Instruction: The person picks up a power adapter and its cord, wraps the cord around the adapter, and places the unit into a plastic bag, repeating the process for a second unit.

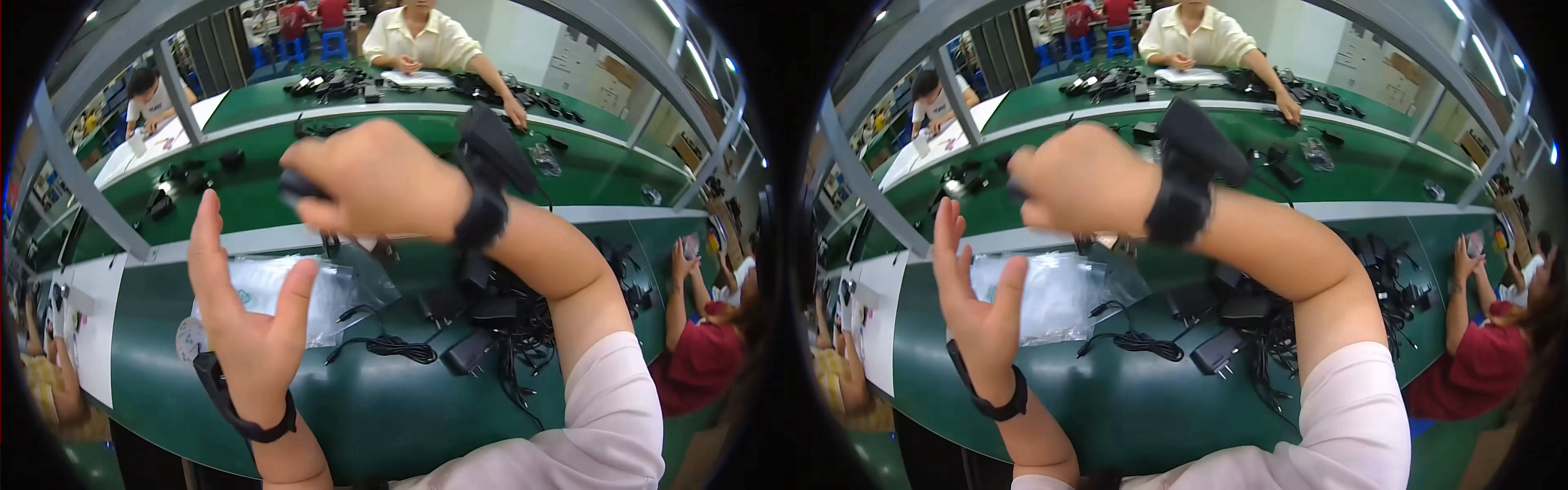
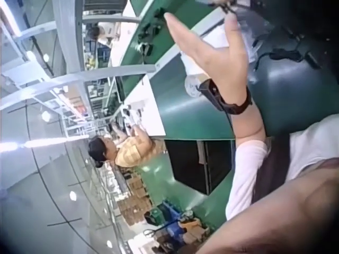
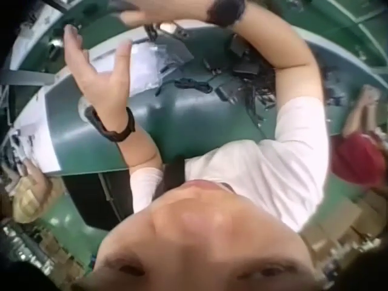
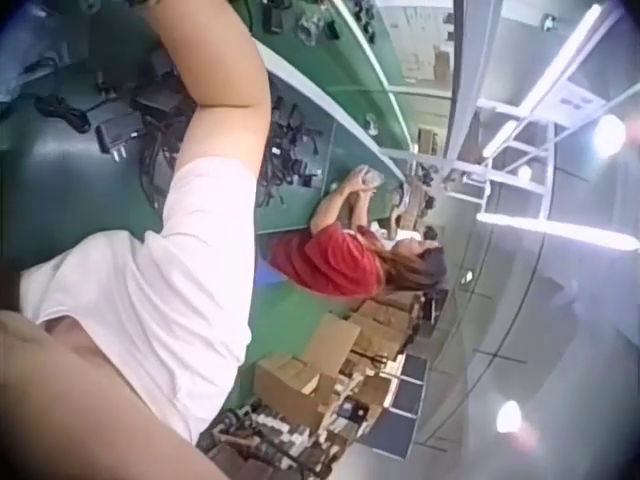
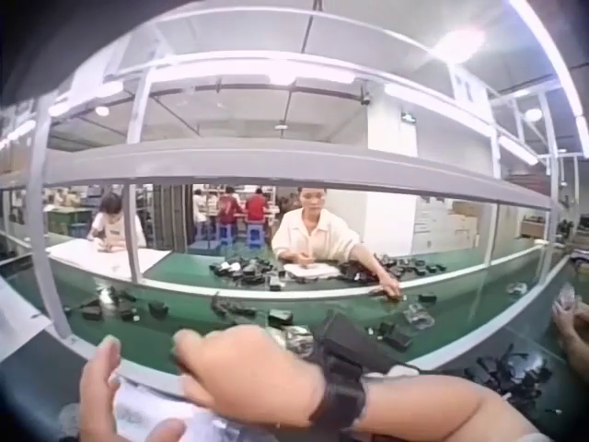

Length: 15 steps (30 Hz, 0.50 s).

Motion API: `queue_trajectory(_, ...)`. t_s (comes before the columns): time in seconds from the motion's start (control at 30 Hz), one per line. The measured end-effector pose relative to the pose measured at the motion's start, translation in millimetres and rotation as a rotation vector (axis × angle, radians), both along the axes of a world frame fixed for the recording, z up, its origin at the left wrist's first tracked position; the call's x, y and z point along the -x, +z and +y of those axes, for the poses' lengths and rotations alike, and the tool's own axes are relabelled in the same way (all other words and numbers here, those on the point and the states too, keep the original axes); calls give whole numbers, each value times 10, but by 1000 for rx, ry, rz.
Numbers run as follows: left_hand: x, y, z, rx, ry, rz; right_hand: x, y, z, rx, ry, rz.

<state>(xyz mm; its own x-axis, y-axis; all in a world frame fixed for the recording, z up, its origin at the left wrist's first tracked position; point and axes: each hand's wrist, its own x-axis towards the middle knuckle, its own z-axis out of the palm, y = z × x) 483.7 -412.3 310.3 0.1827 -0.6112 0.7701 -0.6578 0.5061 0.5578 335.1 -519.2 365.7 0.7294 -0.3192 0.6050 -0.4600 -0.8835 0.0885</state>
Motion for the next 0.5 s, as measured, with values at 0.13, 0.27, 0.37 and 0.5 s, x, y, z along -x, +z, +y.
queue_trajectory(0.13, 104, -136, -17, -317, -786, 489, 141, 34, 487, 101, 140, -48)
queue_trajectory(0.27, 248, -266, -123, -424, -978, 607, 320, 47, 570, -221, 225, -190)
queue_trajectory(0.37, 378, -344, -139, -662, -1079, 814, 469, 174, 665, -547, 138, -150)
queue_trajectory(0.5, 547, -349, -150, -548, -1118, 1036, 844, -77, 353, -1023, 201, -347)
